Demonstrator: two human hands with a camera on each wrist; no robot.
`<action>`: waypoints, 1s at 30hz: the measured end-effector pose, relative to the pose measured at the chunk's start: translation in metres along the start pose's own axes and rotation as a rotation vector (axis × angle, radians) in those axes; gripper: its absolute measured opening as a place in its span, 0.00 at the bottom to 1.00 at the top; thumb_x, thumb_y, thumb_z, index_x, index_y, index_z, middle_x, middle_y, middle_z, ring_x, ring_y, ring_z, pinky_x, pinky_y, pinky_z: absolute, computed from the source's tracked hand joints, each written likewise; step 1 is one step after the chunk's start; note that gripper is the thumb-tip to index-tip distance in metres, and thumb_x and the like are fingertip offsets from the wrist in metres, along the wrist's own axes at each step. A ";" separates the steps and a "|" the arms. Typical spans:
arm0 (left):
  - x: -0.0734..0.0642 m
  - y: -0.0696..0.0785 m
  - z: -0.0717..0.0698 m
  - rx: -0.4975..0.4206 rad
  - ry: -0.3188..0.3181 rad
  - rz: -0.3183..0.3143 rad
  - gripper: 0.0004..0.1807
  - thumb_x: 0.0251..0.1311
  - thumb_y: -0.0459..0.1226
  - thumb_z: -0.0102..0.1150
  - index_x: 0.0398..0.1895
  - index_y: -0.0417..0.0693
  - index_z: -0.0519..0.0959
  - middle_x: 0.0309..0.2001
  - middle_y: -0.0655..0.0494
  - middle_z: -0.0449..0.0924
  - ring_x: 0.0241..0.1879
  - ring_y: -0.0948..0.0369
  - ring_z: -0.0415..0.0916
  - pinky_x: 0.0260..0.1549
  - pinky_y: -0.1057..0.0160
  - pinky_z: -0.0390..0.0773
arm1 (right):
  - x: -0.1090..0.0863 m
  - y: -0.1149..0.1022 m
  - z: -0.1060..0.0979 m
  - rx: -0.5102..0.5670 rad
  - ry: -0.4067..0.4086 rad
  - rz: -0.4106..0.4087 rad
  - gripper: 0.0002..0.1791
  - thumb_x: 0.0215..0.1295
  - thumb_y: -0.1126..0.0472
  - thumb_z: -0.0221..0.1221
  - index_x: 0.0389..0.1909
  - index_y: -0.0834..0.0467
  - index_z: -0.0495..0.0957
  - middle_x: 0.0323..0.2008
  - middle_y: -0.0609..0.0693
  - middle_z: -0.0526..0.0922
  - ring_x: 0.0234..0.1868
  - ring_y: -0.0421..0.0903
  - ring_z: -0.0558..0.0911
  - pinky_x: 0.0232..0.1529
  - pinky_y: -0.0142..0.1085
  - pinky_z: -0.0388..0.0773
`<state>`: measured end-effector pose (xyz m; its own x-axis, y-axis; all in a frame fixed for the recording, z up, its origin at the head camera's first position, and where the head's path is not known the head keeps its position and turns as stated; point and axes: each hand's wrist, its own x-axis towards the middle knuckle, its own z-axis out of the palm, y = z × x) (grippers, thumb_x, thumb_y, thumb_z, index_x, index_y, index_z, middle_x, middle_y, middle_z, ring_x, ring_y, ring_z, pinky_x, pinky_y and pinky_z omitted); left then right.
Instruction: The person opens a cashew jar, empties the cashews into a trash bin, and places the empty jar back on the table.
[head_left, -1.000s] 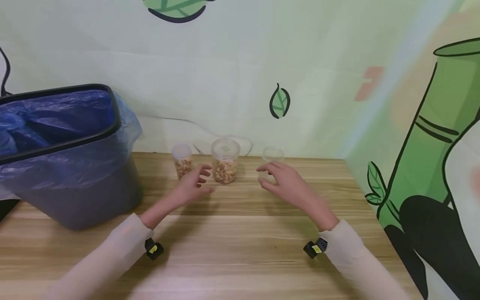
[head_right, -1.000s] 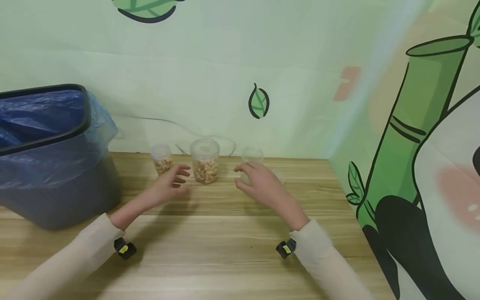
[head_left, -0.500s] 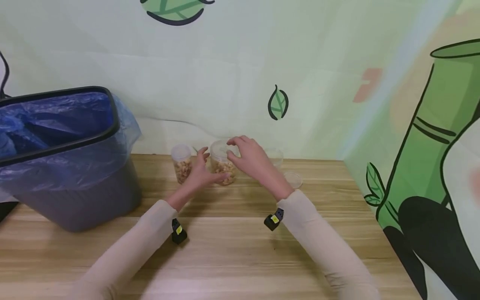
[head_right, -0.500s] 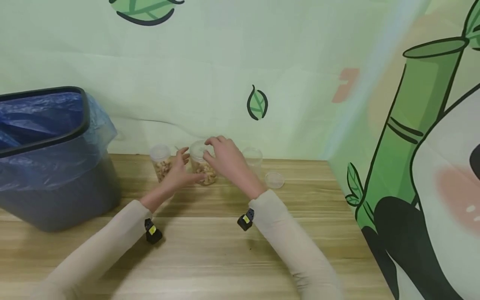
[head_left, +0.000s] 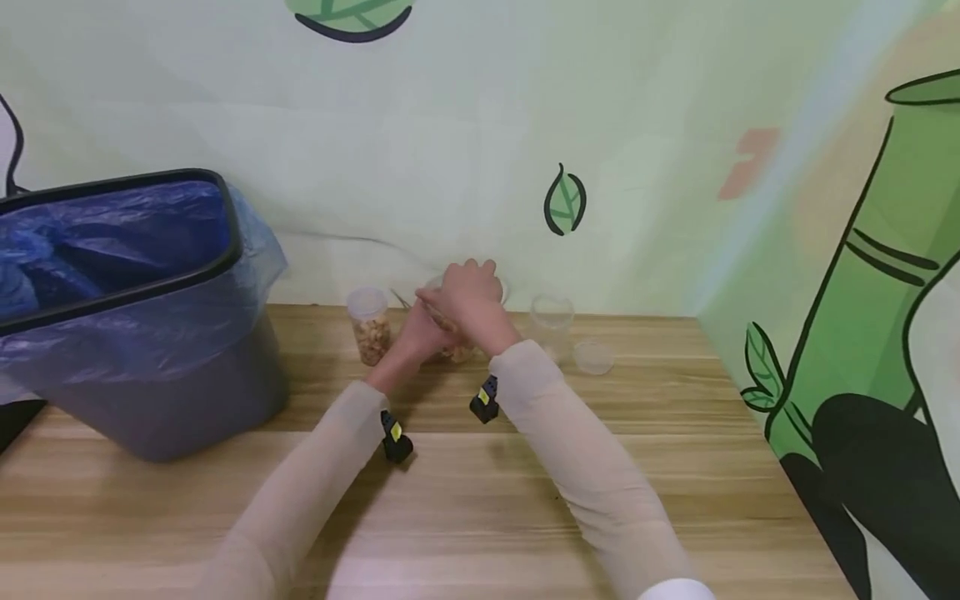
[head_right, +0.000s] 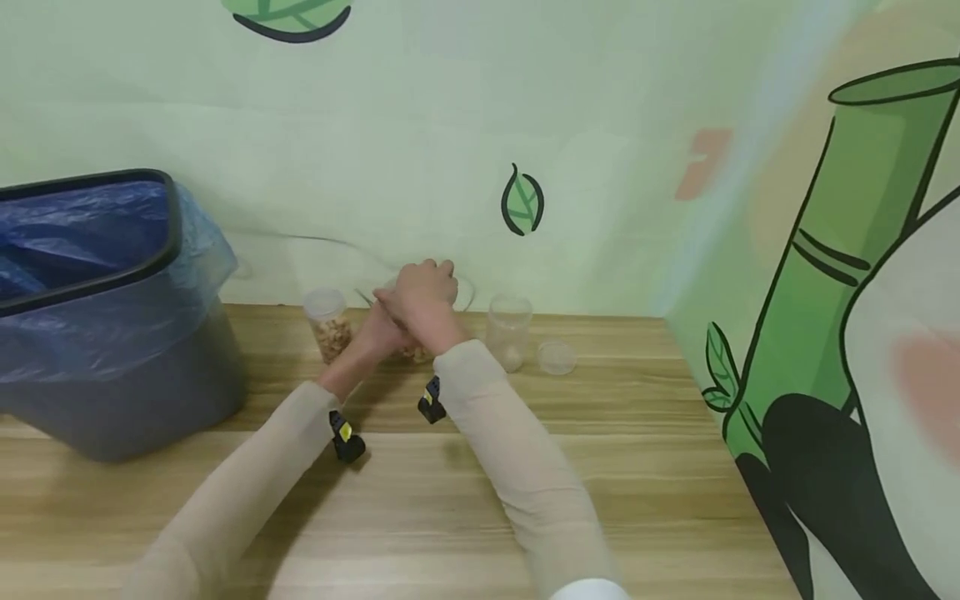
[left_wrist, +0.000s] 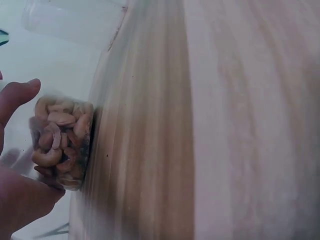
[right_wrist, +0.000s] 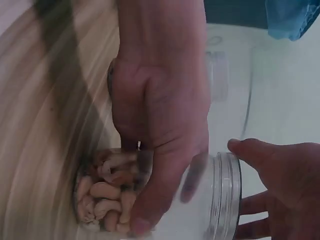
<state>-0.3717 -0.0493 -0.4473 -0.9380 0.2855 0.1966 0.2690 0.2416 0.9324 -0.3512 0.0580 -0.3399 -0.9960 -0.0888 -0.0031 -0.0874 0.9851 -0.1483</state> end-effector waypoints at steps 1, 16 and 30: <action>0.000 0.002 0.001 -0.039 -0.003 -0.007 0.42 0.50 0.30 0.76 0.69 0.45 0.67 0.67 0.47 0.71 0.67 0.51 0.66 0.70 0.50 0.62 | 0.001 0.000 -0.004 -0.003 -0.001 -0.012 0.34 0.71 0.31 0.52 0.40 0.61 0.85 0.46 0.58 0.82 0.56 0.59 0.75 0.46 0.48 0.79; 0.013 0.000 -0.008 -0.019 -0.137 -0.034 0.53 0.45 0.32 0.82 0.74 0.46 0.59 0.66 0.49 0.67 0.58 0.49 0.71 0.57 0.48 0.74 | 0.027 0.033 -0.049 0.091 -0.427 -0.383 0.35 0.60 0.63 0.71 0.69 0.42 0.75 0.73 0.46 0.69 0.67 0.47 0.73 0.60 0.40 0.74; 0.004 0.000 -0.005 -0.097 -0.146 -0.079 0.51 0.46 0.28 0.80 0.73 0.42 0.59 0.66 0.46 0.68 0.61 0.47 0.73 0.59 0.48 0.75 | 0.030 0.045 -0.039 0.174 -0.506 -0.486 0.39 0.60 0.71 0.64 0.72 0.42 0.72 0.77 0.42 0.62 0.64 0.48 0.74 0.42 0.34 0.70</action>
<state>-0.3770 -0.0531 -0.4452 -0.9117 0.4026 0.0821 0.1669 0.1801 0.9694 -0.3855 0.1051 -0.3077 -0.7116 -0.6100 -0.3485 -0.4731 0.7828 -0.4042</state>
